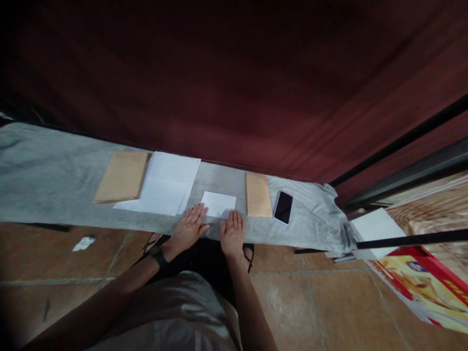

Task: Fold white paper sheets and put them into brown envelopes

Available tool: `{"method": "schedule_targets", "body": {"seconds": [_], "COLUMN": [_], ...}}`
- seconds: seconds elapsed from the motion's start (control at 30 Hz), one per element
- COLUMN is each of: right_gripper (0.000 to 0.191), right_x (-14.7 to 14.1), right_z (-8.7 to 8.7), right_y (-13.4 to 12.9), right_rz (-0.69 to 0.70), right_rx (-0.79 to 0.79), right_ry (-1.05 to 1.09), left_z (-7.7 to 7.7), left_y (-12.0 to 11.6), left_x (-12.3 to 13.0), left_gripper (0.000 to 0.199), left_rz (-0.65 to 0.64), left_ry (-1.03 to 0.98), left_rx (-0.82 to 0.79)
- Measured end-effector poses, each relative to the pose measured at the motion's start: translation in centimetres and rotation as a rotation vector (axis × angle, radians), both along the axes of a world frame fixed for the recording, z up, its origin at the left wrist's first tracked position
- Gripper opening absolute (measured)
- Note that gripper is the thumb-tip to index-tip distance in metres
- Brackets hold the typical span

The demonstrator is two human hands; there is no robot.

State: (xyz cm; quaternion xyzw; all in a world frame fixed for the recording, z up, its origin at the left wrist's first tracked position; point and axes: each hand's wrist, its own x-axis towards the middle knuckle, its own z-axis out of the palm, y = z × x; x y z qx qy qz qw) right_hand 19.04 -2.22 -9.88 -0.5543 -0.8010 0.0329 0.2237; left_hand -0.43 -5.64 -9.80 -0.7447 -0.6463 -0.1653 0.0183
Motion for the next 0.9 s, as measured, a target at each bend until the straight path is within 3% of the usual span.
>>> {"method": "schedule_targets", "body": {"seconds": [0.2,0.33,0.53,0.73,0.9], "right_gripper": [0.05,0.048,0.051,0.053,0.054], "right_x": [-4.4,-5.9,-3.8,-2.5,-2.5], "right_z": [1.5,1.2,0.0,-0.1,-0.2], "right_y": [2.7,3.8,4.2,4.0,3.8], "right_rz": [0.174,0.206,0.119,0.101,0.113], "right_rx": [-0.024,-0.071,-0.046,-0.026,-0.03], "right_ry": [0.002,-0.076,-0.137,-0.163,-0.172], "left_z": [0.5,0.7,0.4,0.6,1.1], "left_y": [0.1,0.1,-0.1,0.4,2.2], "left_x": [0.0,-0.1,0.0,1.2,2.4], "left_gripper": [0.058,0.054,0.057,0.066,0.062], "left_rz": [-0.01,-0.019,-0.006,0.029,-0.07], "left_ry": [0.043,0.064,0.038,0.016,0.011], "left_rx": [-0.023,-0.031,-0.012,-0.027,-0.071]}}
